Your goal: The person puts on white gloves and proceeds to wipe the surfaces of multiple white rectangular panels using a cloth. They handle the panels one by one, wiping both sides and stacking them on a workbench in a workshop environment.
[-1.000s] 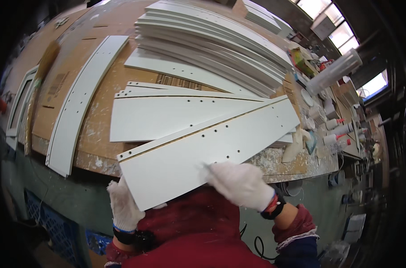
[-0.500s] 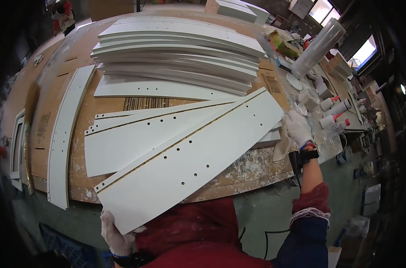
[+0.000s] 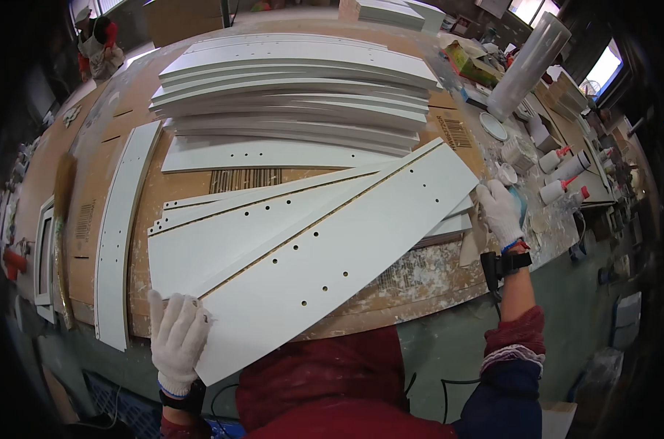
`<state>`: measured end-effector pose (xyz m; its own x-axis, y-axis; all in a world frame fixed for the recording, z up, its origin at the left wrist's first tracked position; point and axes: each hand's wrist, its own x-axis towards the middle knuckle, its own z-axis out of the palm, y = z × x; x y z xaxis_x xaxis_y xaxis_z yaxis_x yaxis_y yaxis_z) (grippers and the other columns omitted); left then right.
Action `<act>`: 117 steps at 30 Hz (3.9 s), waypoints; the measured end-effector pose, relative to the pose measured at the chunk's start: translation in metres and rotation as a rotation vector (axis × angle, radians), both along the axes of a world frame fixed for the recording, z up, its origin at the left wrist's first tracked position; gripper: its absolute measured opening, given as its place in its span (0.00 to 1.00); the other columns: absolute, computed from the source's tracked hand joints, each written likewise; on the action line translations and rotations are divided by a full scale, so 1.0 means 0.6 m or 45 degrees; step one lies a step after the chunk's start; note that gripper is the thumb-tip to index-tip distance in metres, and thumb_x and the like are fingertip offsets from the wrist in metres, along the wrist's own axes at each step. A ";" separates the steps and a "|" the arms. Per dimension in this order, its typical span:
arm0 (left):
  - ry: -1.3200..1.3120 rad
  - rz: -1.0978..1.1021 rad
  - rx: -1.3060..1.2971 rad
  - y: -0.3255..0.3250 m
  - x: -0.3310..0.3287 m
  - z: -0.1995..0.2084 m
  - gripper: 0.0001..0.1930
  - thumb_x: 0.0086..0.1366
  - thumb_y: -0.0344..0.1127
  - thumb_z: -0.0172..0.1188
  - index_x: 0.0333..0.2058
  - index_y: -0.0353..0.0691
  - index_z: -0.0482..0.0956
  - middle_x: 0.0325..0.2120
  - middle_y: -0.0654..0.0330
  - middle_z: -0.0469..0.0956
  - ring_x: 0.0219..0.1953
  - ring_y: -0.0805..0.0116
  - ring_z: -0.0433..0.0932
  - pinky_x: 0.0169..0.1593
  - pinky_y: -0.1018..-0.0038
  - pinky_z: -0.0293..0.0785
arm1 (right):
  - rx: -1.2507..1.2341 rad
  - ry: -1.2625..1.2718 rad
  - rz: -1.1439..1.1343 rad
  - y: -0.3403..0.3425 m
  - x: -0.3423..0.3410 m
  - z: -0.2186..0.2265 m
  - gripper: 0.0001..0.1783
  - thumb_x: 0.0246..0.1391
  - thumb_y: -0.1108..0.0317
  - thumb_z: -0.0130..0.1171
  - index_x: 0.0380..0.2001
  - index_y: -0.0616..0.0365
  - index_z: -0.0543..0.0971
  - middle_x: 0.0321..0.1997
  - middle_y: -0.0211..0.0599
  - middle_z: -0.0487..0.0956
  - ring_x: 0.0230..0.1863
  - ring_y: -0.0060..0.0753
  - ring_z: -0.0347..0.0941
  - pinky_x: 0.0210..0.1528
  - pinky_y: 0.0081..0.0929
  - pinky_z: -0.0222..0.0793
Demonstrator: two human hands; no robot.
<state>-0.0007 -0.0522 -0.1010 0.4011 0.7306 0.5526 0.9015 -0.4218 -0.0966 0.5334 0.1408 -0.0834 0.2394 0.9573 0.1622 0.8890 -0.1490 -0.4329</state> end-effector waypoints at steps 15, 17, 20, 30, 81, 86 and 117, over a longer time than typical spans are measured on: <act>-1.832 0.525 -0.438 -0.213 -0.028 -0.042 0.18 0.66 0.35 0.52 0.48 0.27 0.67 0.42 0.52 0.73 0.42 0.62 0.76 0.43 0.71 0.75 | 0.786 -0.264 0.910 -0.084 -0.221 0.071 0.09 0.53 0.67 0.55 0.38 0.54 0.77 0.31 0.39 0.78 0.30 0.41 0.75 0.29 0.33 0.70; -2.588 0.393 -0.557 -0.204 -0.018 -0.059 0.20 0.68 0.37 0.48 0.52 0.26 0.65 0.45 0.49 0.73 0.45 0.60 0.77 0.44 0.70 0.78 | 0.648 -0.305 1.161 -0.113 -0.292 0.058 0.06 0.51 0.67 0.55 0.34 0.53 0.75 0.24 0.35 0.72 0.28 0.39 0.73 0.29 0.33 0.70; -2.559 0.556 -0.735 -0.196 0.004 -0.043 0.20 0.69 0.38 0.47 0.51 0.26 0.65 0.43 0.49 0.74 0.41 0.60 0.79 0.40 0.71 0.79 | 0.373 -0.273 1.411 -0.165 -0.378 0.047 0.07 0.53 0.61 0.52 0.33 0.49 0.74 0.24 0.29 0.73 0.27 0.34 0.74 0.28 0.29 0.69; -2.577 0.516 -0.640 -0.218 -0.003 -0.050 0.21 0.66 0.38 0.50 0.50 0.24 0.66 0.41 0.48 0.75 0.39 0.60 0.79 0.40 0.70 0.79 | 0.366 -0.526 1.062 -0.052 -0.312 0.001 0.11 0.59 0.58 0.51 0.31 0.53 0.73 0.25 0.39 0.76 0.23 0.41 0.74 0.24 0.36 0.70; -3.749 -0.645 -0.358 -0.170 0.049 -0.052 0.31 0.69 0.60 0.40 0.57 0.41 0.67 0.53 0.55 0.71 0.54 0.56 0.71 0.57 0.59 0.68 | 0.224 -0.660 1.372 -0.195 -0.487 0.041 0.07 0.59 0.64 0.52 0.33 0.54 0.75 0.29 0.35 0.77 0.20 0.34 0.72 0.19 0.31 0.66; -3.742 -0.689 -0.426 -0.157 0.056 -0.056 0.28 0.70 0.58 0.38 0.54 0.42 0.69 0.50 0.58 0.74 0.51 0.62 0.74 0.54 0.65 0.71 | 0.342 -0.692 1.543 -0.292 -0.534 0.035 0.05 0.56 0.69 0.51 0.26 0.50 0.72 0.18 0.32 0.67 0.16 0.34 0.67 0.17 0.31 0.62; -3.814 -0.564 -0.351 -0.130 0.096 -0.065 0.30 0.70 0.61 0.37 0.56 0.43 0.67 0.51 0.58 0.72 0.50 0.64 0.74 0.54 0.65 0.72 | 0.030 -0.053 1.660 -0.412 -0.609 0.023 0.08 0.56 0.66 0.52 0.35 0.58 0.76 0.21 0.38 0.76 0.21 0.41 0.75 0.23 0.35 0.69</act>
<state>0.0570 -0.1300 -0.1398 -0.2919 0.9165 -0.2734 -0.9564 -0.2782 0.0883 0.1679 -0.1066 -0.0699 -0.8634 0.4763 0.1666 0.3851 0.8353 -0.3923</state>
